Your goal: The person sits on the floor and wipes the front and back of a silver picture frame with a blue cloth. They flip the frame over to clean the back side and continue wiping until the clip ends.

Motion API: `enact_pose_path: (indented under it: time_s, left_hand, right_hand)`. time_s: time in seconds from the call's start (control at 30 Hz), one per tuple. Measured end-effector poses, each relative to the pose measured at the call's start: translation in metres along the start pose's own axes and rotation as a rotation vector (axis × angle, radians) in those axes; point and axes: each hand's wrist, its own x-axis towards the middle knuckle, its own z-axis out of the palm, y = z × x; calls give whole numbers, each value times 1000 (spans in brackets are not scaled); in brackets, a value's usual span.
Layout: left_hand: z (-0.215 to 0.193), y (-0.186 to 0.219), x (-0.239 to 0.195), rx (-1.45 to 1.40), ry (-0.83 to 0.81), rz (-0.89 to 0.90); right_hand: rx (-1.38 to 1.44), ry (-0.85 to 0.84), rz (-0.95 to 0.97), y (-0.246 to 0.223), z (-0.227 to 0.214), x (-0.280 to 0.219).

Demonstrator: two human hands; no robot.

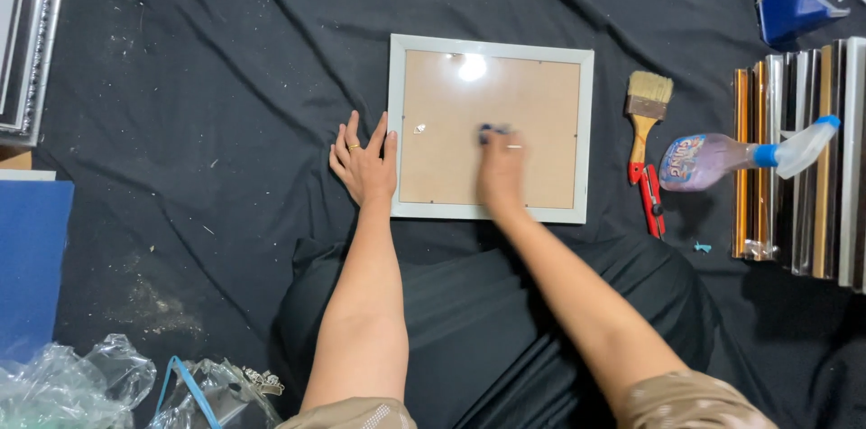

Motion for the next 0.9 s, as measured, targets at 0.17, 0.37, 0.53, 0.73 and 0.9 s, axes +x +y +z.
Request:
enact_pose_path:
  time_s: [0.17, 0.37, 0.53, 0.73, 0.9]
  left_hand:
    - [-5, 5, -1, -25, 10, 0]
    - [0, 2, -3, -22, 60, 30]
    - [3, 1, -1, 24, 71, 34]
    - [4, -1, -2, 49, 51, 28]
    - [0, 3, 1, 42, 83, 31]
  right_hand:
    - [49, -187, -202, -98, 23, 12]
    - [-204, 20, -443, -22, -14, 34]
    - [-353, 306, 10, 78, -54, 39]
    - [60, 139, -6, -27, 36, 49]
    - [-1, -9, -382, -88, 48, 61]
